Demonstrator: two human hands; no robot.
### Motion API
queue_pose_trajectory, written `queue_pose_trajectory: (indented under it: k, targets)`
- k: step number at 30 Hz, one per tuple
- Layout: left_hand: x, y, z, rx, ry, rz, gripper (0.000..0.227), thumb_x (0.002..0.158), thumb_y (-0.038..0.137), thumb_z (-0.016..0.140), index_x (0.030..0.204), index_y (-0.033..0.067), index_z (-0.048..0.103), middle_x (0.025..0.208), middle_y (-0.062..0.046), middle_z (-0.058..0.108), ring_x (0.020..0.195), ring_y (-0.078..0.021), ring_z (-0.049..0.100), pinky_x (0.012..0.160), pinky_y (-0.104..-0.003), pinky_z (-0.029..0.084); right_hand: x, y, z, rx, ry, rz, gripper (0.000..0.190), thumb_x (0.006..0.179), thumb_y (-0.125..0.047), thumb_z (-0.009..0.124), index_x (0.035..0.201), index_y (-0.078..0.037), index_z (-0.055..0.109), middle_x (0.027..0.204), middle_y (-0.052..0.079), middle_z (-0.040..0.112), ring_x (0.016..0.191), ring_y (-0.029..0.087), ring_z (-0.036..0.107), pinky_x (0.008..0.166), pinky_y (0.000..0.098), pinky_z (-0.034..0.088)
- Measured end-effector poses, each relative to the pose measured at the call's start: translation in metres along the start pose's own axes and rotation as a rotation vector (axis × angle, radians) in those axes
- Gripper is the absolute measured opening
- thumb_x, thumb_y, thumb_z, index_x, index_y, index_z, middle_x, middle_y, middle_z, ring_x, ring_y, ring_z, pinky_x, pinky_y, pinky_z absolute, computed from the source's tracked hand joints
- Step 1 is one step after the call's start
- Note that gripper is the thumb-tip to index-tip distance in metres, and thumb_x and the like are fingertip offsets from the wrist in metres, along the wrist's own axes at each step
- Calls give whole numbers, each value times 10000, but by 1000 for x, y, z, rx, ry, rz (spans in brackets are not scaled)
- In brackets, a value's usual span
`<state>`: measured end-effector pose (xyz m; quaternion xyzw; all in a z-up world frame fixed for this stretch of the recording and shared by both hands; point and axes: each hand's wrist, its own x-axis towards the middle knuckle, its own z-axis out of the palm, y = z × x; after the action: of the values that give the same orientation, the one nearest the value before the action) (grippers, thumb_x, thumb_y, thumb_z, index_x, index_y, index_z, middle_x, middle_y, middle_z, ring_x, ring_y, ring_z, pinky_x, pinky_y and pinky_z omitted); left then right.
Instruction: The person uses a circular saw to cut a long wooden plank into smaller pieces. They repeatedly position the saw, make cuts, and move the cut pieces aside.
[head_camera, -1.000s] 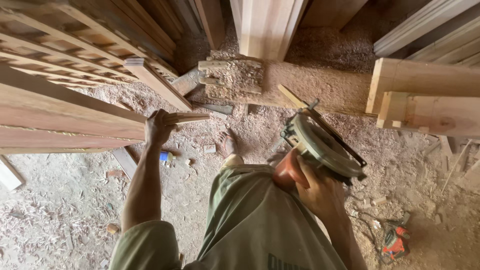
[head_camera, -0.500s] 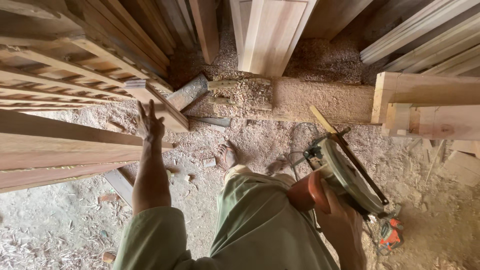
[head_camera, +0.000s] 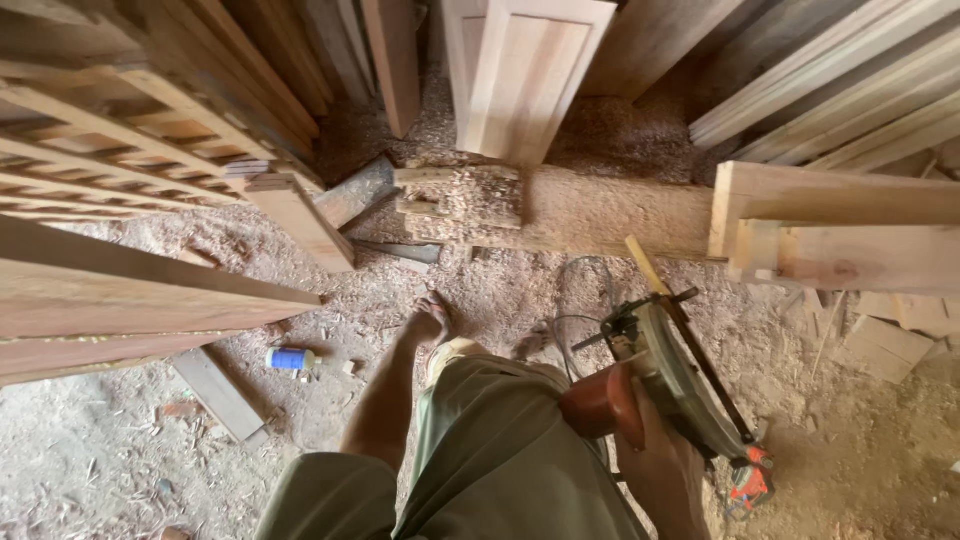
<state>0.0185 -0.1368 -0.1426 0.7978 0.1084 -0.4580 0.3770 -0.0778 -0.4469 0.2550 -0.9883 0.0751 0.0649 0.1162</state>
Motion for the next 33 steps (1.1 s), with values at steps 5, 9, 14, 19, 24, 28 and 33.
queue_pose_trajectory:
  k: [5, 9, 14, 19, 24, 28, 33]
  targets:
    - [2, 49, 30, 172, -80, 130, 456, 984, 300, 513, 1358, 40, 530, 1354, -232, 565, 1209, -363, 588, 1029, -470, 515, -21, 32, 4, 37, 111, -26, 475, 872, -209, 734, 1342, -207, 668, 902, 191, 753, 794, 419, 721, 697, 528, 576]
    - [11, 166, 62, 327, -22, 402, 388, 958, 238, 552, 1288, 36, 581, 1311, -228, 584, 1202, -358, 582, 1028, -485, 511, -44, 69, 1, 152, 22, 132, 581, 769, -166, 729, 1346, -207, 673, 845, 192, 755, 738, 421, 716, 662, 528, 578]
    - [0, 386, 129, 329, 236, 971, 308, 925, 160, 600, 1202, 31, 644, 1257, -222, 608, 1193, -352, 574, 1027, -504, 505, -65, 125, 2, 239, -147, 400, 642, 761, -170, 740, 1387, -225, 611, 791, 216, 753, 737, 407, 732, 716, 521, 589]
    - [-27, 560, 205, 529, 200, 932, 772, 841, 317, 764, 1479, 69, 406, 1593, -270, 262, 1503, -426, 210, 1219, -588, 213, -94, 174, 10, 239, -149, 467, 748, 744, -215, 794, 1459, -275, 582, 791, 240, 743, 738, 437, 717, 738, 555, 579]
    - [-7, 636, 245, 720, 138, 824, 1347, 744, 546, 871, 1678, 153, -16, 1664, -351, -177, 1511, -506, -228, 1162, -696, -171, -121, 214, 29, 264, -41, 463, 763, 690, -197, 775, 1421, -303, 586, 886, 235, 766, 770, 459, 732, 781, 561, 590]
    - [10, 639, 258, 671, 128, 903, 1032, 896, 494, 727, 1687, 271, 102, 1658, -320, -125, 1512, -506, -193, 1149, -754, -157, -137, 245, 35, 311, -155, 640, 846, 695, -224, 781, 1496, -358, 546, 903, 222, 762, 828, 421, 759, 877, 529, 594]
    - [-18, 573, 229, 310, 49, 1079, 920, 878, 405, 719, 1636, 254, 219, 1626, -254, 76, 1473, -434, 38, 1133, -641, 30, -141, 279, 36, 313, -213, 850, 781, 738, -252, 767, 1467, -393, 523, 894, 212, 772, 874, 426, 741, 867, 539, 590]
